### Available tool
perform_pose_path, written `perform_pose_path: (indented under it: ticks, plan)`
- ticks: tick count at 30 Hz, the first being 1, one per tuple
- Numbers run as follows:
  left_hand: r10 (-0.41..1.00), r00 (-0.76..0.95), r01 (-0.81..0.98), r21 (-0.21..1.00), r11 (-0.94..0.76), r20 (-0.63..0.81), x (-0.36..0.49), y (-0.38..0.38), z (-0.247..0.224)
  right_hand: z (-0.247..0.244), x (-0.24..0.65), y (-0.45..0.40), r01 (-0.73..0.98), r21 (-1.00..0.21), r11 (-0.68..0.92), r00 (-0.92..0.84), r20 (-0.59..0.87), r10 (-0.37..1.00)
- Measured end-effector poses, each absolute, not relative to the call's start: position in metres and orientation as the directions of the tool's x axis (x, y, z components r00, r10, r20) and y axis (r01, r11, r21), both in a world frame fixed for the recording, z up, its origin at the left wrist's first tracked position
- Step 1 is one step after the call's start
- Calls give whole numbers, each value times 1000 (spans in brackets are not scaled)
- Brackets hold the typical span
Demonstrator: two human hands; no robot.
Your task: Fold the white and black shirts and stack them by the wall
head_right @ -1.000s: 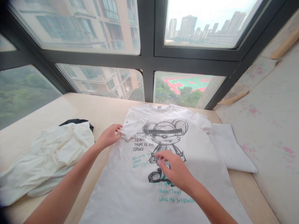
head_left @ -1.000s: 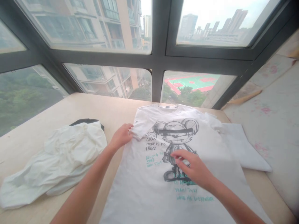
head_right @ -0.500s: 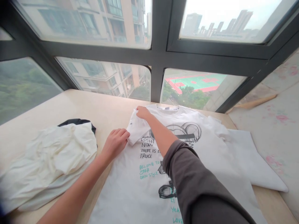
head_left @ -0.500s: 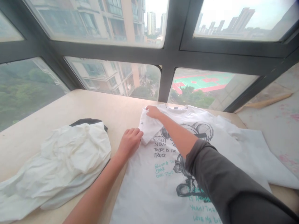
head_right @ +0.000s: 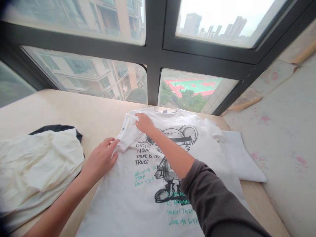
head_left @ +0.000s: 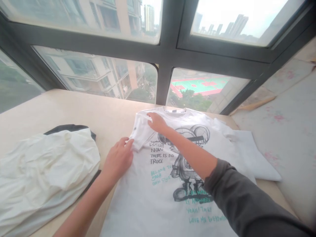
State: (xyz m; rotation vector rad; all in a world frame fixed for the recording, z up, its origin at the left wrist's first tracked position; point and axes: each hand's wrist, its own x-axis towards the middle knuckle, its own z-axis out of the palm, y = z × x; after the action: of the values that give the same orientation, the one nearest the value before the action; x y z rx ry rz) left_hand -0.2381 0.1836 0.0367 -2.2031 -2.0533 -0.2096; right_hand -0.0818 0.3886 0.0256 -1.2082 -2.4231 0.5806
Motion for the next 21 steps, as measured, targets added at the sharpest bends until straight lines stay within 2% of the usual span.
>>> perform_pose_path:
  ticks: [4,9,12,15,21]
  plan:
    - [942,100,995,-47,-90,321,-205,123,21,25,-31,362,667,-479,570,-596,116,794]
    - [920,225,973,-124,-194,322,-165,31,5,26,-45,353,643,-409,647,-676,93,731]
    - [929,207,976,-133,-173,306,-158,-2,4,24,-78,353,633,-364,683,-729,16,684]
    - [936,172,982,-134,-136,308,-159,-18,1,15,-102,355,698,-333,633,-687,-62,724]
    - [947,76,994,-100,-47,312,-155,-33,-10,-4,-109,362,746,-283,603,-635,-26,772]
